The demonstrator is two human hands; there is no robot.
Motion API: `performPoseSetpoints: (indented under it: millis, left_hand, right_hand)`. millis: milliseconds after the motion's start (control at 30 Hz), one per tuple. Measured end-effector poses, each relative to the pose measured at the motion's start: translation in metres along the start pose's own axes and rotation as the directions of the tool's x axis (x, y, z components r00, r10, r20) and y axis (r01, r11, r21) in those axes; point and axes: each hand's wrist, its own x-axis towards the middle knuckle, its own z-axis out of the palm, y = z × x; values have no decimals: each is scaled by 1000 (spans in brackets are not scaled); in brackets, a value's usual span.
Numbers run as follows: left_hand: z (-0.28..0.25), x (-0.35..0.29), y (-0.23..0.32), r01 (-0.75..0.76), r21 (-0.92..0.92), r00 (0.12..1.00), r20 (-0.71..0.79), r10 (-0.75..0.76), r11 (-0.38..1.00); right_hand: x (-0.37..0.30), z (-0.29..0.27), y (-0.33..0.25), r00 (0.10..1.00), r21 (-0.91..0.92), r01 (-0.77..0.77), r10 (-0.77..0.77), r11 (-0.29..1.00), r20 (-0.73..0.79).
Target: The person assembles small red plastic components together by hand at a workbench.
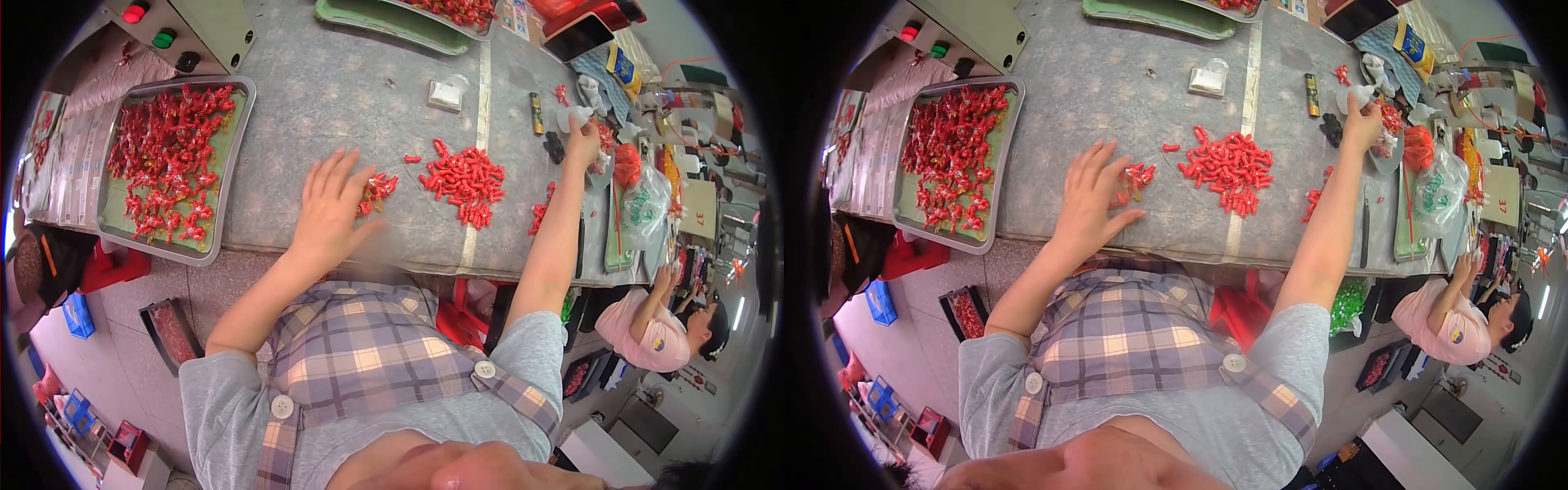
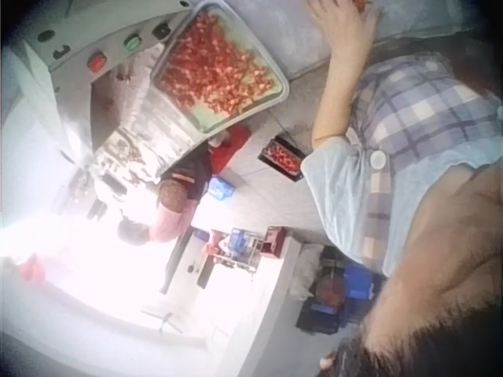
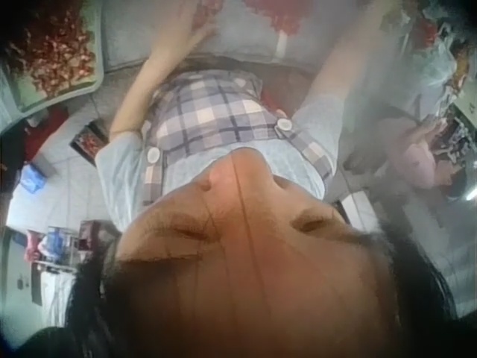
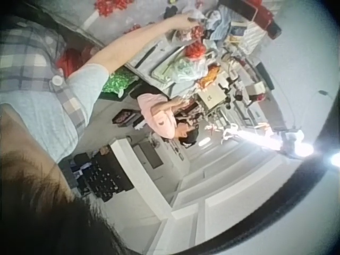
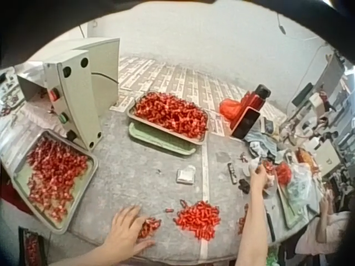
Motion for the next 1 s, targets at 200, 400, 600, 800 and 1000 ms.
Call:
performPoseSetpoints:
  millis: [200, 400, 600, 800, 1000]
  left_hand:
    - [14, 18, 1, -105, 100, 994, 49, 101, 989]
    - [14, 14, -1, -47, 11, 999, 22, 47, 999]
    - [12, 14, -1, -55, 1, 998, 24, 55, 998]
    - [13, 16, 0, -48, 7, 999, 15, 48, 999]
    - [16, 20, 2, -45, 16, 999, 5, 45, 999]
  right_hand:
    - [-23, 3, -29, 997, 17, 72, -71, 997, -26]
    - [-25, 12, -47, 992, -20, 123, -123, 992, 8]
    - [-30, 15, -46, 964, -48, 236, -228, 971, 140]
    - [-14, 13, -33, 930, -151, 77, -17, 986, 367]
    - [-28, 12, -39, 935, -103, -41, 75, 994, 346]
